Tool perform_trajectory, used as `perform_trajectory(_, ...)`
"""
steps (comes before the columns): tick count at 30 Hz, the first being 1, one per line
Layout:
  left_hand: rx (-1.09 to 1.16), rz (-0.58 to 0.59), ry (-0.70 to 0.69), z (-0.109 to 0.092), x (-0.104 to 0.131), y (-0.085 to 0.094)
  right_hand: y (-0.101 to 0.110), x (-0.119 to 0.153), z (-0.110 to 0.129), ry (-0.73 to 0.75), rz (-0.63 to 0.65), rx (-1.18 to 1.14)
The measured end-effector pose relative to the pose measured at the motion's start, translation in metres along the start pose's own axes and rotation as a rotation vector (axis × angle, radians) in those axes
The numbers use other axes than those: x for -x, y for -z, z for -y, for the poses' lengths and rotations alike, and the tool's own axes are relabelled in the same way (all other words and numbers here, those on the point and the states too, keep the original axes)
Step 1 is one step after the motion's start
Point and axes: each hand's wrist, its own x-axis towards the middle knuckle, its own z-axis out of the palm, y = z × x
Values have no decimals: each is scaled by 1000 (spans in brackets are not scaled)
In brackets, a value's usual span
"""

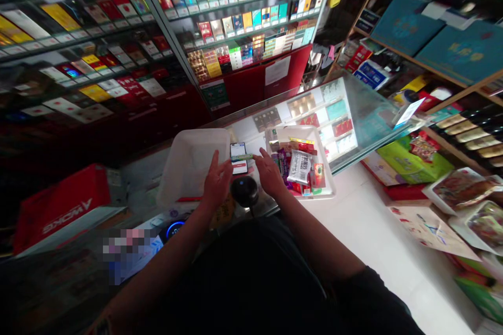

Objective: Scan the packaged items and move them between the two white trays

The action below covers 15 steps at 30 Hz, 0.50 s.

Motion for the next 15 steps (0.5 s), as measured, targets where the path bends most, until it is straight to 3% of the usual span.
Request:
perform_trajectory(9, 8, 172, -179, -40, -6, -35, 44, 9, 14, 8, -283, 28)
perform_trajectory(15, -41, 298, -292, -66, -16, -71, 80, 18, -13, 60, -408, 138)
